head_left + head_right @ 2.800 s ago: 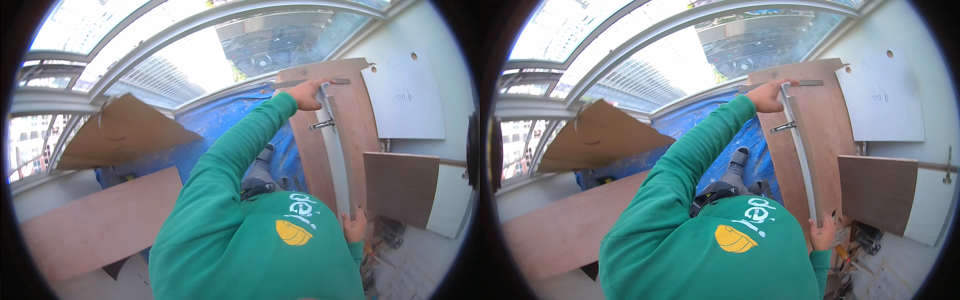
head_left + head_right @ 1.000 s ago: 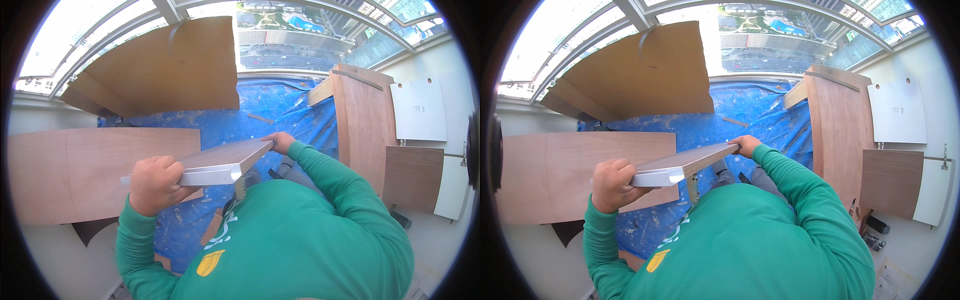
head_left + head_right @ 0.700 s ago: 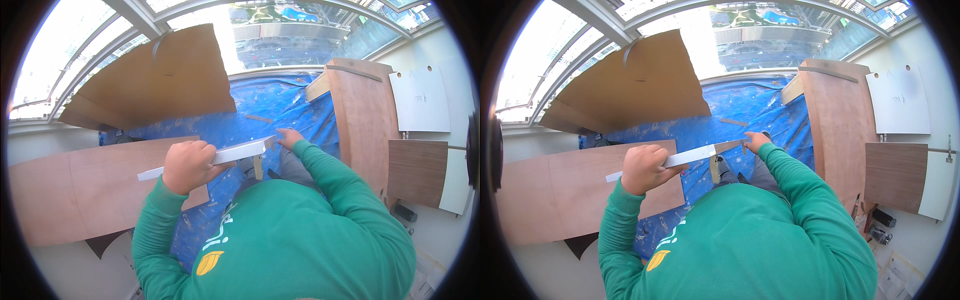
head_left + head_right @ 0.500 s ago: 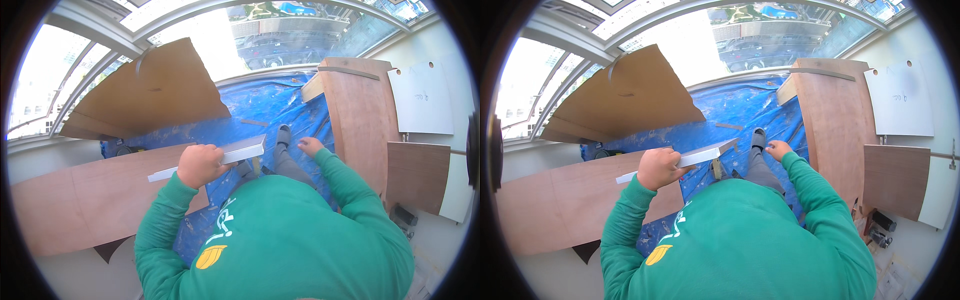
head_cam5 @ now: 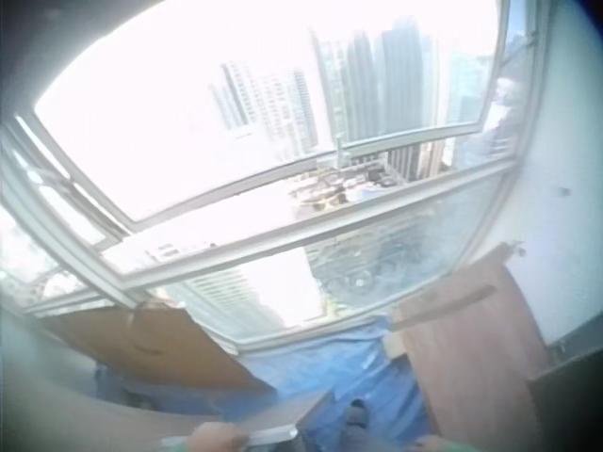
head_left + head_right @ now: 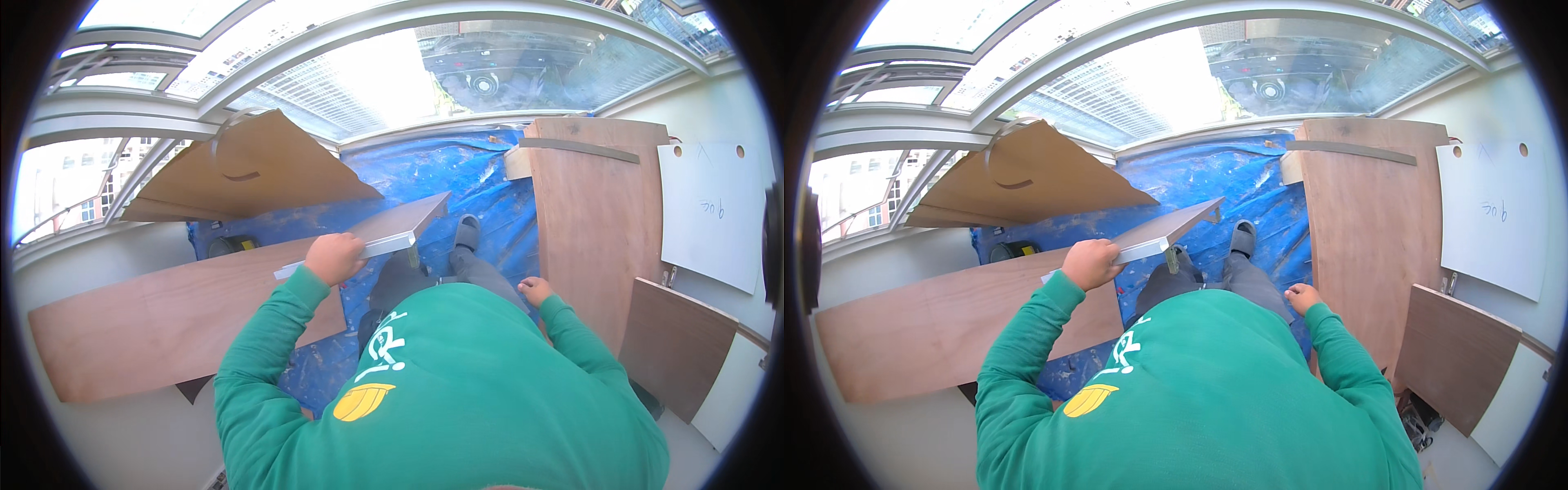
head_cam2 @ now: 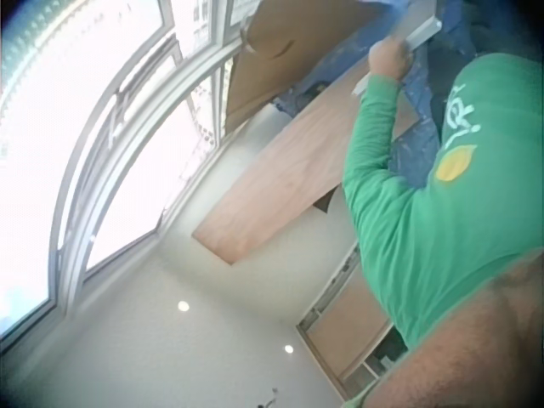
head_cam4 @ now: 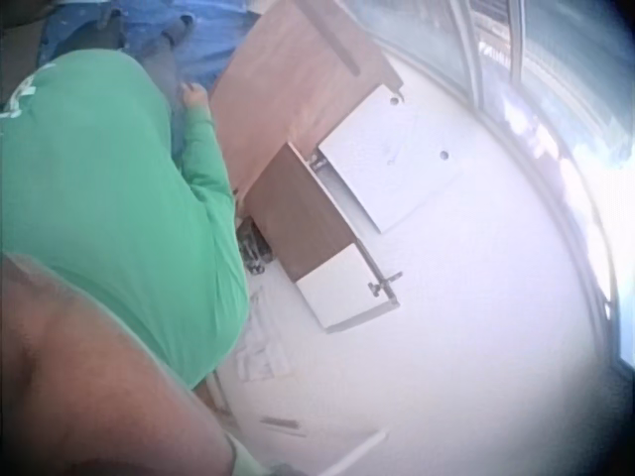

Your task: The person assembles a cabinet by cutting a wooden panel with a utility knife, scraping edges with a metal scraper, and applying glue to the edges. The person handles wooden panels, a utility knife, a metal scraper, and a glue bottle.

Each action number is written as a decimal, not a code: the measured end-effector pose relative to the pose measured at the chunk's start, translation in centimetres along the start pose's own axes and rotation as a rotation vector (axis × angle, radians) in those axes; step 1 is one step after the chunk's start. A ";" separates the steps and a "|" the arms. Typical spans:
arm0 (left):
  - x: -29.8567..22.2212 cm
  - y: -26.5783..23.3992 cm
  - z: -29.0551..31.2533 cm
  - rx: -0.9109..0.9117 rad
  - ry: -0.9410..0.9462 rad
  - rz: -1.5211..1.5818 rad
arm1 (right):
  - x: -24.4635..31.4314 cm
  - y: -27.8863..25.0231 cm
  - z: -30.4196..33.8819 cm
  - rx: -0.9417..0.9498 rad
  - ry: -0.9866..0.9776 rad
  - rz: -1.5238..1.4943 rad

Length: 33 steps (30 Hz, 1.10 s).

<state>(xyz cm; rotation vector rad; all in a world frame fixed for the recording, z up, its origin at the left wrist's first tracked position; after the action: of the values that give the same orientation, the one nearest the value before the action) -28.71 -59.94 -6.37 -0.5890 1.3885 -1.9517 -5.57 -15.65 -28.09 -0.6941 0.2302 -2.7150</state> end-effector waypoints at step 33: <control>-2.6 0.2 -7.8 0.023 0.602 -0.028 | 4.6 11.1 7.9 -0.428 0.024 -0.317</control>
<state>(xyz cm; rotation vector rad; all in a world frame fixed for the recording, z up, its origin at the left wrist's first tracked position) -32.23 -53.04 -9.17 0.0076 1.7051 -2.2689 -2.51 -28.19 -21.79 -0.8752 0.7863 -3.0058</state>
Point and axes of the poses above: each hand's wrist, its own z-axis away from the middle knuckle, its own y-axis out of the palm, x = y × z, the point moved 5 cm from there along -z, towards the middle knuckle, and after that the axes turned 14 degrees about -z, right-handed, at the moved point
